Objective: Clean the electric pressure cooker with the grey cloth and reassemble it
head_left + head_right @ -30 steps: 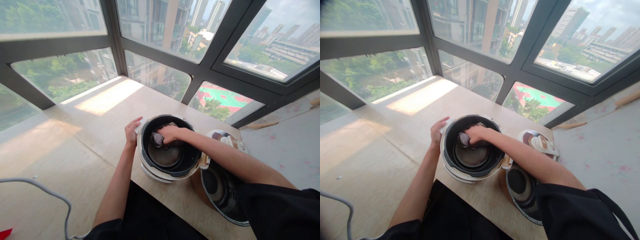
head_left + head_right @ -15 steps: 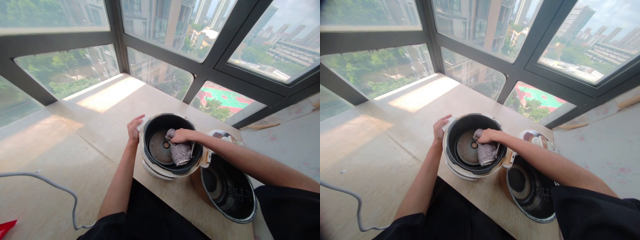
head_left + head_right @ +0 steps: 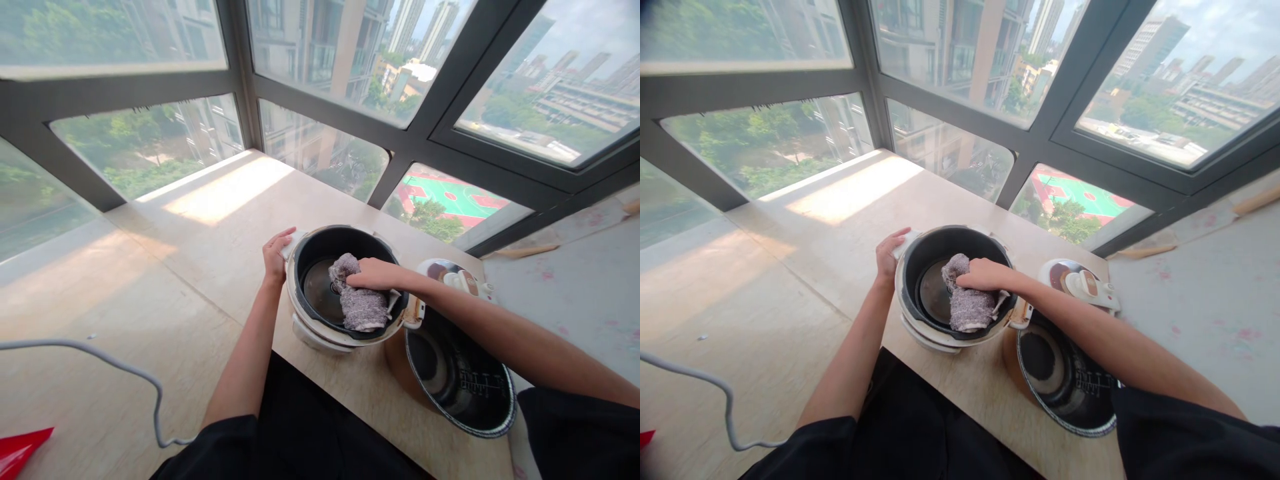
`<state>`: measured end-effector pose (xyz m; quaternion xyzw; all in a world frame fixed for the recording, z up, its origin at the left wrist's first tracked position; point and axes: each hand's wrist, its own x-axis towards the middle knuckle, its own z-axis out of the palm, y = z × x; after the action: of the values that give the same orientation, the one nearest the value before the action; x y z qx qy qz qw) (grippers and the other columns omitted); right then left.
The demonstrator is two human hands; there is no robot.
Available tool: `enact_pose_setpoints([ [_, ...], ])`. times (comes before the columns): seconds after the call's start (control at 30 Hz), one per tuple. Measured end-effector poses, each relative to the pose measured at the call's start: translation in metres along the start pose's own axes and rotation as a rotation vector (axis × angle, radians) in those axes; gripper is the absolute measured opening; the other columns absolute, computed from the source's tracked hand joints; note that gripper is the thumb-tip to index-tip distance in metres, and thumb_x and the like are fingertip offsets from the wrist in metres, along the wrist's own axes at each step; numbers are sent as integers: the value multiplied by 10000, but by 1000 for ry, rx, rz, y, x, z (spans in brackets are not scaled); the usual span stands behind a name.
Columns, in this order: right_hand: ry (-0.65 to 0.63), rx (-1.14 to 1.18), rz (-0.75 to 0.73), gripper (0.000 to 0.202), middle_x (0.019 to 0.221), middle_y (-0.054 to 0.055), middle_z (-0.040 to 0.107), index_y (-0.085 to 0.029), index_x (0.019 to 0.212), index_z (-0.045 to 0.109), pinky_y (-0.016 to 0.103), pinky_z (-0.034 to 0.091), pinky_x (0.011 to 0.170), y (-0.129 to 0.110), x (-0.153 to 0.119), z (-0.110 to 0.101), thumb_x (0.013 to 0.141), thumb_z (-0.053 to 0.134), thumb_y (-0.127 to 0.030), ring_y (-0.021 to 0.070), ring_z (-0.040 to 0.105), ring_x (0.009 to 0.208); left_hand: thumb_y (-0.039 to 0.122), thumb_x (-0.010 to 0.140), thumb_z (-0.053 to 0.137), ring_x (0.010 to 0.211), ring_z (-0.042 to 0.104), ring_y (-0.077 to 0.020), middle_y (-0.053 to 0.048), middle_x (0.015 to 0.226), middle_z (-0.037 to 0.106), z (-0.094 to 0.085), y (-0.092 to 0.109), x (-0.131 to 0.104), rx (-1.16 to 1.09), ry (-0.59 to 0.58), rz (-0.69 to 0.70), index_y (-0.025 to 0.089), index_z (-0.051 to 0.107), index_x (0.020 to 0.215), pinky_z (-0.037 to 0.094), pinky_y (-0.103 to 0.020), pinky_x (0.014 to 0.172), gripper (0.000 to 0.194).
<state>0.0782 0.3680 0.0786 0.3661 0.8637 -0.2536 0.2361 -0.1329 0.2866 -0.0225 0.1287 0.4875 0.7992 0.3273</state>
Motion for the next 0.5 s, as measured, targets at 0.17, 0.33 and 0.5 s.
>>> enact_pose_setpoints([
  [0.17, 231, 495, -154, 295, 870, 66, 700, -148, 834, 655, 299, 470, 691, 12, -24, -16, 662, 551, -363, 234, 630, 831, 304, 564, 700, 614, 559, -157, -44, 723, 719, 0, 0, -2, 4, -14, -2, 153, 813, 837, 415, -270, 578, 331],
  [0.33, 605, 799, -193, 298, 781, 37, 661, -154, 789, 649, 348, 499, 720, 24, -55, -3, 596, 586, -372, 243, 597, 809, 293, 577, 679, 623, 560, -161, -42, 716, 707, 1, 2, -2, 7, -15, -4, 155, 804, 830, 420, -274, 593, 314],
  [0.5, 1017, 1048, -222, 267, 806, 16, 665, -184, 853, 675, 330, 518, 700, 37, -96, 33, 653, 651, -359, 215, 602, 783, 271, 588, 672, 646, 569, -156, -43, 732, 692, 3, 2, -3, -12, -10, -39, 127, 789, 873, 426, -272, 631, 340],
])
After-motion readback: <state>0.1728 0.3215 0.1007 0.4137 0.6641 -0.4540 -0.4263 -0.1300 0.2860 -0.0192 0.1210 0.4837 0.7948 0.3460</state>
